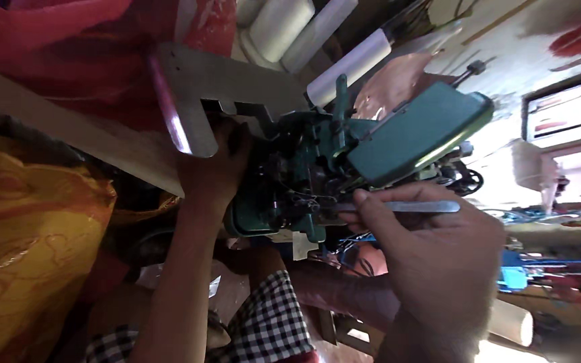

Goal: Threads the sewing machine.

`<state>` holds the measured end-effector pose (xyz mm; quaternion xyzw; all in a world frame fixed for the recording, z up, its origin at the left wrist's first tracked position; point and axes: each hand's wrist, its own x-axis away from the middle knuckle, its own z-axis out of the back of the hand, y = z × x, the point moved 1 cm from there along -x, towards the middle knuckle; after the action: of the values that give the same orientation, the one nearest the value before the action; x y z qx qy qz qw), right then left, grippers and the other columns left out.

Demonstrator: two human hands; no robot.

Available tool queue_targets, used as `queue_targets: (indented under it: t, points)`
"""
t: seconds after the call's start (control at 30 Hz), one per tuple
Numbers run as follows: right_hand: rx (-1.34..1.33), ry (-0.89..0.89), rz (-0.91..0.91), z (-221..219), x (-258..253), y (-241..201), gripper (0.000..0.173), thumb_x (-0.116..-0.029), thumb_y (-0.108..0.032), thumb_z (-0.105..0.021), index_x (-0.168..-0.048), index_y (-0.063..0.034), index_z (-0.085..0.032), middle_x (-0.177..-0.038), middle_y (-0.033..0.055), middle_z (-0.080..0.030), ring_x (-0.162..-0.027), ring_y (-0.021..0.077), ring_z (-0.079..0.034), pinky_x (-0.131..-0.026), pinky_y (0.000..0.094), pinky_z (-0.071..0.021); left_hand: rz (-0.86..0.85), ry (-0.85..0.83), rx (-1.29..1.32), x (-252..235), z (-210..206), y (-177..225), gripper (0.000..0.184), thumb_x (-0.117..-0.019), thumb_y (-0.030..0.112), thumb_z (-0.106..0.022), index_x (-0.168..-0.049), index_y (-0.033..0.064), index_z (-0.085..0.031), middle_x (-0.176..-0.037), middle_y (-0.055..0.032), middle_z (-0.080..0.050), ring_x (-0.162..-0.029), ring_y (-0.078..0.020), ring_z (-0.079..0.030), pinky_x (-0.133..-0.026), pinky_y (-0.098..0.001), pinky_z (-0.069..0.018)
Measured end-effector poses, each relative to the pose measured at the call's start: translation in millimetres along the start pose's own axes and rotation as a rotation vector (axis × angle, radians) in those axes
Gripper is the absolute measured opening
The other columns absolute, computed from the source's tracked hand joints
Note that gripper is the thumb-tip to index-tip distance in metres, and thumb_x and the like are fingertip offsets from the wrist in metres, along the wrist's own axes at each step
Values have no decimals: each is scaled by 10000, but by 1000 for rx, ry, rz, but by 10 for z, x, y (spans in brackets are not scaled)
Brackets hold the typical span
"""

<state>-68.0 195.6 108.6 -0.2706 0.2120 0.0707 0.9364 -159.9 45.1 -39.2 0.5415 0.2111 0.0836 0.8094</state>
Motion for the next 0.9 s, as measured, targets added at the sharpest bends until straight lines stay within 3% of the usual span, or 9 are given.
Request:
queue_targets:
  t: [0.2,0.37,0.5,0.67,0.8,0.9]
  points:
    - [54,4,-13,-19,2,-29,49,-863,-139,-721,-873,-132,-674,-731,-110,-714,-643,-37,-693,-598,139,-603,-8,6,10,6,-6,1,341,-1024,325,-567,-1030,38,-751,-1006,-190,-724,-981,-350,-691,-855,-589,-505]
    - [128,44,21,-52,52,-11,83,-866,-179,-722,-886,-105,-688,-757,-103,-713,-668,-70,-683,-607,116,-592,-25,19,-16,8,-5,-3,345,-1031,324,-556,-1048,44,-756,-1056,-191,-726,-1043,-352,-687,-894,-582,-502]
    - [141,46,106,-55,95,23,102,-876,-175,-715,-903,-79,-693,-790,-97,-718,-710,-100,-672,-639,86,-577,-39,50,13,5,-29,-30,333,-1023,319,-569,-1009,45,-758,-981,-176,-729,-966,-326,-693,-858,-556,-507]
    - [109,34,108,-37,88,33,100,-875,-166,-719,-912,-77,-694,-792,-98,-721,-709,-87,-678,-640,99,-588,-9,8,-2,12,-5,-20,330,-1024,330,-568,-1055,58,-753,-1022,-177,-731,-1008,-347,-693,-868,-598,-505]
    - [141,27,134,-26,85,23,104,-872,-168,-712,-909,-73,-691,-800,-102,-714,-721,-112,-660,-646,71,-563,-5,30,31,11,-22,-42,322,-1018,333,-578,-1036,67,-757,-1008,-155,-730,-982,-304,-690,-859,-561,-508]
    - [159,4,158,-14,78,13,109,-881,-172,-703,-910,-68,-694,-803,-96,-710,-728,-123,-648,-652,60,-548,-10,14,32,10,-15,-45,325,-1021,340,-579,-1053,69,-756,-1042,-165,-729,-1025,-326,-689,-892,-581,-507]
